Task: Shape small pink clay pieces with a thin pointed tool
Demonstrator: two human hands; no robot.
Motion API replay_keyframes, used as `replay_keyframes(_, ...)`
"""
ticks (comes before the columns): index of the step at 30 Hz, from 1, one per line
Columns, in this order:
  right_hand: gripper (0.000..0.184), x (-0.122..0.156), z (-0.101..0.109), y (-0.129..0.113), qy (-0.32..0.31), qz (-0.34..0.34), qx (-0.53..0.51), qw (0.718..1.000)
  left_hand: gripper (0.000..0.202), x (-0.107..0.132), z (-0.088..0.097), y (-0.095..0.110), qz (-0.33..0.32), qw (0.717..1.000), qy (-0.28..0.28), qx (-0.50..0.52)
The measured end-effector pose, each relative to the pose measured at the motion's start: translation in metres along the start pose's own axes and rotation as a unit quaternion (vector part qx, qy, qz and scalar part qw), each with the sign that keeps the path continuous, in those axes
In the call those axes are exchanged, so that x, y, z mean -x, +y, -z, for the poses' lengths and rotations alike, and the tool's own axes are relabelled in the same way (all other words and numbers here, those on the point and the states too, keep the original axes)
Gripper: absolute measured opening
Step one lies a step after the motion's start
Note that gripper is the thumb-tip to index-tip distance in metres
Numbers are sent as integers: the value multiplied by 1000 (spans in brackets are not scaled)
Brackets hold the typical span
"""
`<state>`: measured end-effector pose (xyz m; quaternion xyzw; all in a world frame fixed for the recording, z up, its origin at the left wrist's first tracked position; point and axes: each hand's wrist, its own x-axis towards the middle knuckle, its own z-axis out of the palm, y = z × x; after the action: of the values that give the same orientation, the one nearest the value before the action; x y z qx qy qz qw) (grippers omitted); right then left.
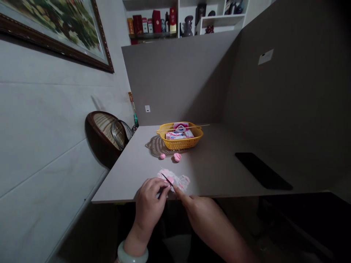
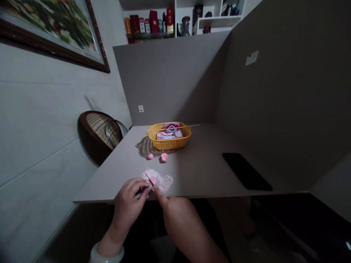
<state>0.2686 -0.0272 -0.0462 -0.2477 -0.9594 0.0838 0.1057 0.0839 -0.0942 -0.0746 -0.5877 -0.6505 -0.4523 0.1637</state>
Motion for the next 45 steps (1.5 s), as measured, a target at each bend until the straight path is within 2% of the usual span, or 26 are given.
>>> replay_keyframes(7,75,30,-12,14,29,0,5,1000,5,0,0,3,7,1000,-5,6)
replay_keyframes(14,70,0,-7,5,40,20,16,999,5,0,0,2,8,1000,0,-6)
replay_keyframes(20,75,30,-17,19,48,15,-8,999,7,0,0,2,6,1000,-2,8)
replay_keyframes(27,76,-3,-1,1,38,8,-13,999,6,1,-1,0,0,1000,6,-1)
replay_keyframes(34,78,23,-10,13,43,13,-13,999,7,1,-2,-1,0,1000,2,0)
replay_keyframes(41,75,-5,-2,1,42,9,-2,999,7,0,-1,0,-7,1000,14,-7)
replay_keyframes(45,78,18,-10,9,6,-3,6,1000,7,0,-1,0,-1,1000,3,1)
